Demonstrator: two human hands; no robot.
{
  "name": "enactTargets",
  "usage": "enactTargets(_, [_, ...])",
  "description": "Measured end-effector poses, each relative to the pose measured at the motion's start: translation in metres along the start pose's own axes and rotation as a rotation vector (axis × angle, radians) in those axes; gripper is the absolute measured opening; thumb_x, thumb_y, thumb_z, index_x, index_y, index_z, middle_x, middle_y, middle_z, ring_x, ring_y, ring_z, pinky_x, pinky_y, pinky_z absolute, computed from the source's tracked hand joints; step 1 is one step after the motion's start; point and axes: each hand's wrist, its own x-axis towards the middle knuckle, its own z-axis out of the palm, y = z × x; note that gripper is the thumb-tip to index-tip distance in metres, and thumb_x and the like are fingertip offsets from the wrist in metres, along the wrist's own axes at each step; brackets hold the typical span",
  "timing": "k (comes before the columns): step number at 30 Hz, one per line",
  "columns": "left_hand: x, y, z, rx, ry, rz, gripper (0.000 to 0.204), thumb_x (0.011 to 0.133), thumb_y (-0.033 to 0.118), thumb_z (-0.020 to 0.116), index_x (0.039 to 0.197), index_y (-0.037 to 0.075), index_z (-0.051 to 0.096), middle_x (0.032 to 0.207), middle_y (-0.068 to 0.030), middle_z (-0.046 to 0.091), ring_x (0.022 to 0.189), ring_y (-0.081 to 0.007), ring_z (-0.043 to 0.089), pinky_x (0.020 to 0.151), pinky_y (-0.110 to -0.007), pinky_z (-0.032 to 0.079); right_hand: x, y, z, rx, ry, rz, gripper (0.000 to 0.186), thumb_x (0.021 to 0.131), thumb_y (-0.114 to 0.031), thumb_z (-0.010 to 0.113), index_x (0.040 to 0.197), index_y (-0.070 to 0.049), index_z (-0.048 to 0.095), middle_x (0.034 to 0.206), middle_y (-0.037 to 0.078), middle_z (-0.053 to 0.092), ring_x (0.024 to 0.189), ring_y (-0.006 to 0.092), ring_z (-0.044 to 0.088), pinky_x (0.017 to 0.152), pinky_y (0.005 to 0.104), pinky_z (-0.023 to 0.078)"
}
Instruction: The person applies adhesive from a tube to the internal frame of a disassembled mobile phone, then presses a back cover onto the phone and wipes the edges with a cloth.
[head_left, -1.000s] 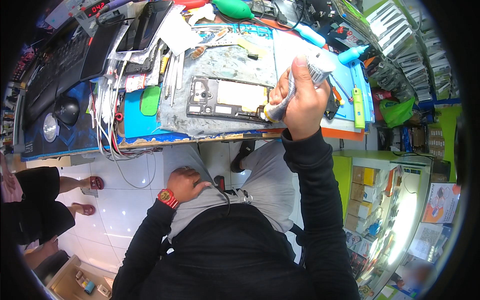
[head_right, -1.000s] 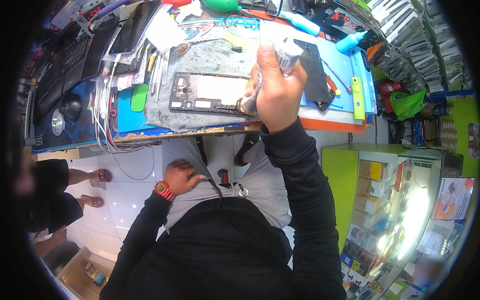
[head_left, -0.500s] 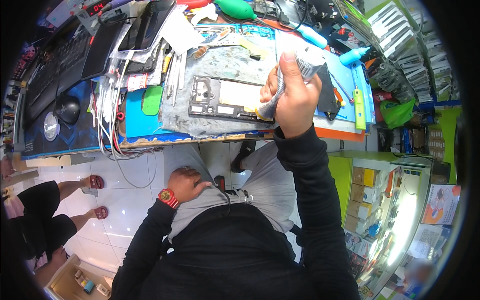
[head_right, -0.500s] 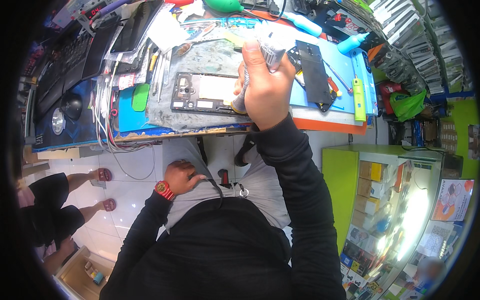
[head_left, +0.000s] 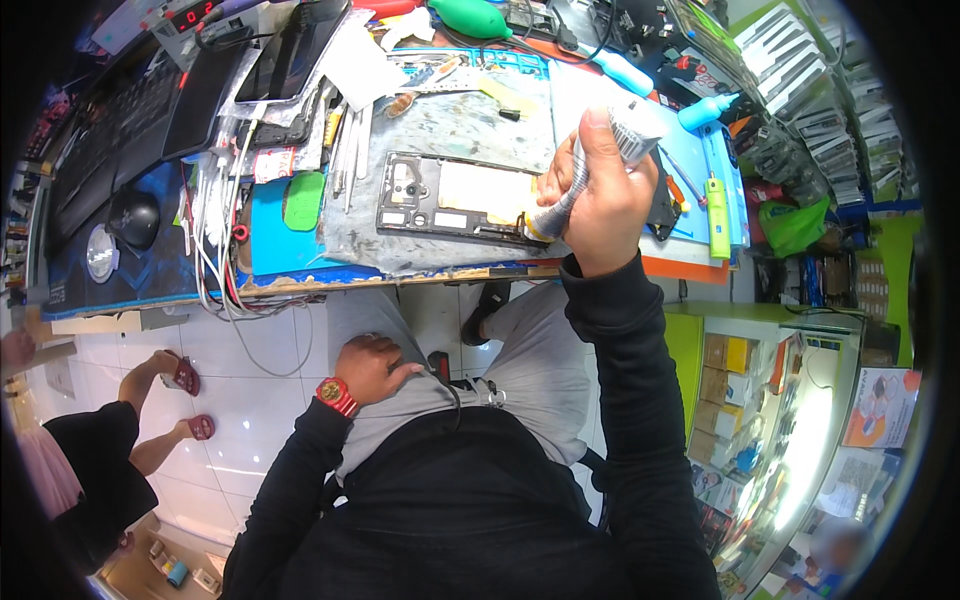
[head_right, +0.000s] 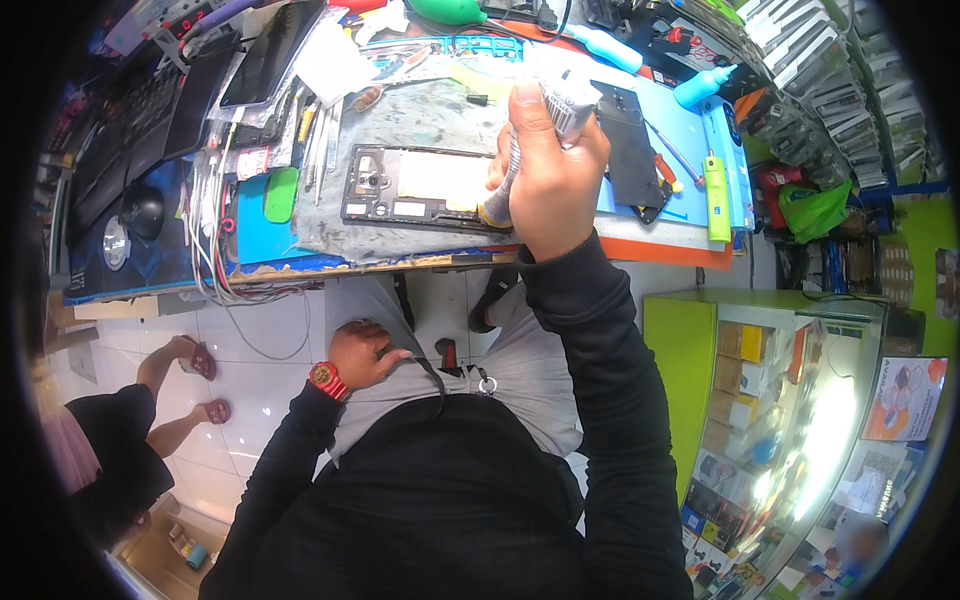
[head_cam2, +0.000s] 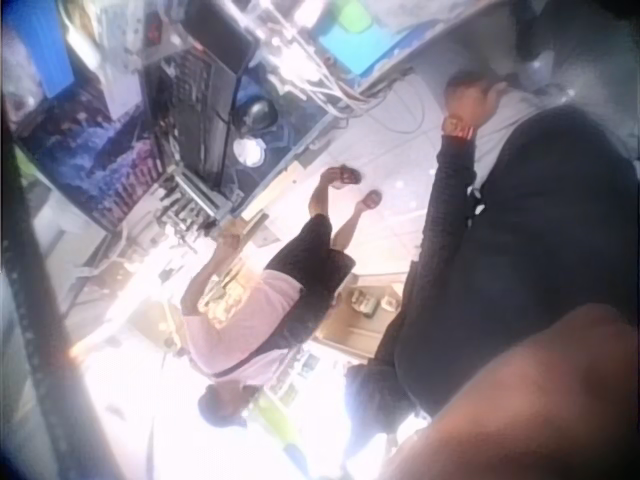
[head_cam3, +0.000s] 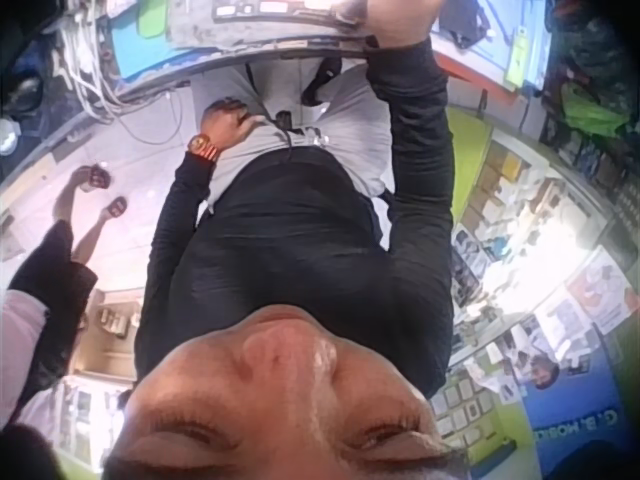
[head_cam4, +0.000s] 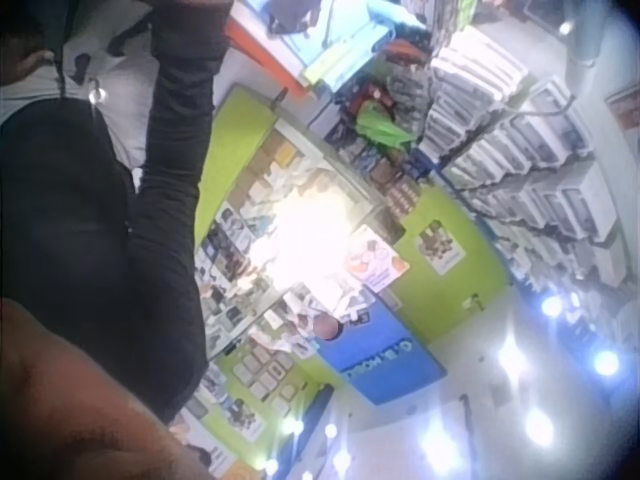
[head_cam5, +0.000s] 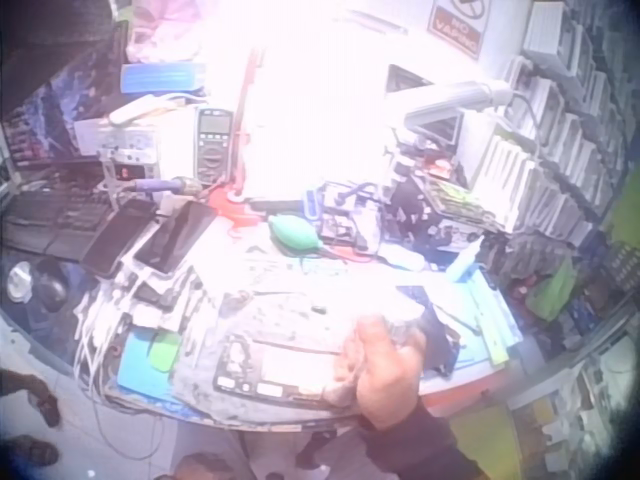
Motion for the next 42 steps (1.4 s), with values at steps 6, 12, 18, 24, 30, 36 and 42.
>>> enactTargets(6, [0.001, 0.002, -0.002, -0.004, 0.001, -0.003, 0.046, 0.091, 0.045, 0.075, 0.071, 0.005, 0.069, 0.07, -0.0102, 0.066, 0.07, -0.0317, 0.066, 0.067, -0.044, 0.053, -0.002, 0.001, -0.011, -0.009, -0.004, -0.01, 0.029, 0.108, -0.028, 0.061, 0.093, -0.004, 0.059, 0.06, 0.002, 0.052, 0.049, 0.0114, 0.052, 0.05, 0.0292, 0.046])
enactTargets(12, [0.001, 0.002, -0.001, 0.008, -0.008, -0.005, 0.046, 0.091, 0.045, 0.075, 0.07, 0.005, 0.069, 0.07, -0.0098, 0.066, 0.07, -0.0315, 0.066, 0.067, -0.044, 0.053, -0.004, -0.004, -0.009, -0.025, 0.024, -0.007, 0.033, 0.11, -0.03, 0.059, 0.09, -0.003, 0.057, 0.06, 0.004, 0.051, 0.048, 0.0137, 0.05, 0.049, 0.0309, 0.045])
enactTargets(18, [0.001, 0.002, 0.0, 0.005, -0.001, -0.005, 0.047, 0.091, 0.045, 0.075, 0.069, 0.005, 0.068, 0.069, -0.0098, 0.065, 0.069, -0.0314, 0.065, 0.067, -0.044, 0.052, -0.005, -0.007, -0.011, -0.034, 0.047, -0.003, 0.032, 0.109, -0.03, 0.059, 0.093, -0.003, 0.057, 0.062, 0.005, 0.052, 0.049, 0.0141, 0.051, 0.049, 0.0311, 0.046])
enactTargets(24, [-0.001, -0.001, 0.003, 0.004, 0.017, -0.001, 0.047, 0.091, 0.046, 0.075, 0.069, 0.005, 0.067, 0.069, -0.0097, 0.065, 0.069, -0.0313, 0.066, 0.067, -0.044, 0.052, -0.003, -0.005, -0.018, 0.005, 0.065, 0.014, 0.036, 0.11, -0.037, 0.056, 0.092, -0.007, 0.053, 0.064, 0.005, 0.05, 0.051, 0.0165, 0.051, 0.052, 0.0346, 0.047])
enactTargets(30, [0.0, 0.0, 0.003, -0.004, 0.012, -0.003, 0.047, 0.09, 0.046, 0.076, 0.069, 0.005, 0.068, 0.069, -0.0098, 0.065, 0.069, -0.0314, 0.066, 0.066, -0.044, 0.052, 0.011, -0.012, -0.034, 0.253, 0.133, -0.044, 0.04, 0.11, -0.046, 0.052, 0.092, -0.01, 0.052, 0.069, 0.002, 0.048, 0.059, 0.0163, 0.051, 0.062, 0.0369, 0.048])
enactTargets(36, [0.002, 0.001, 0.001, -0.014, 0.028, 0.005, 0.045, 0.088, 0.043, 0.078, 0.068, 0.004, 0.066, 0.068, -0.011, 0.064, 0.068, -0.0334, 0.065, 0.065, -0.044, 0.052, 0.027, -0.016, -0.046, 0.279, 0.168, -0.111, 0.042, 0.11, -0.046, 0.052, 0.094, -0.007, 0.051, 0.068, 0.005, 0.052, 0.055, 0.0179, 0.055, 0.058, 0.0372, 0.052])
enactTargets(42, [0.003, 0.003, -0.001, -0.015, 0.013, 0.0, 0.045, 0.089, 0.043, 0.078, 0.068, 0.004, 0.066, 0.068, -0.0113, 0.064, 0.069, -0.0338, 0.065, 0.066, -0.044, 0.052, 0.031, -0.013, -0.041, 0.271, 0.173, -0.107, 0.041, 0.11, -0.044, 0.053, 0.093, -0.007, 0.052, 0.067, 0.005, 0.052, 0.054, 0.0184, 0.056, 0.058, 0.0368, 0.053])
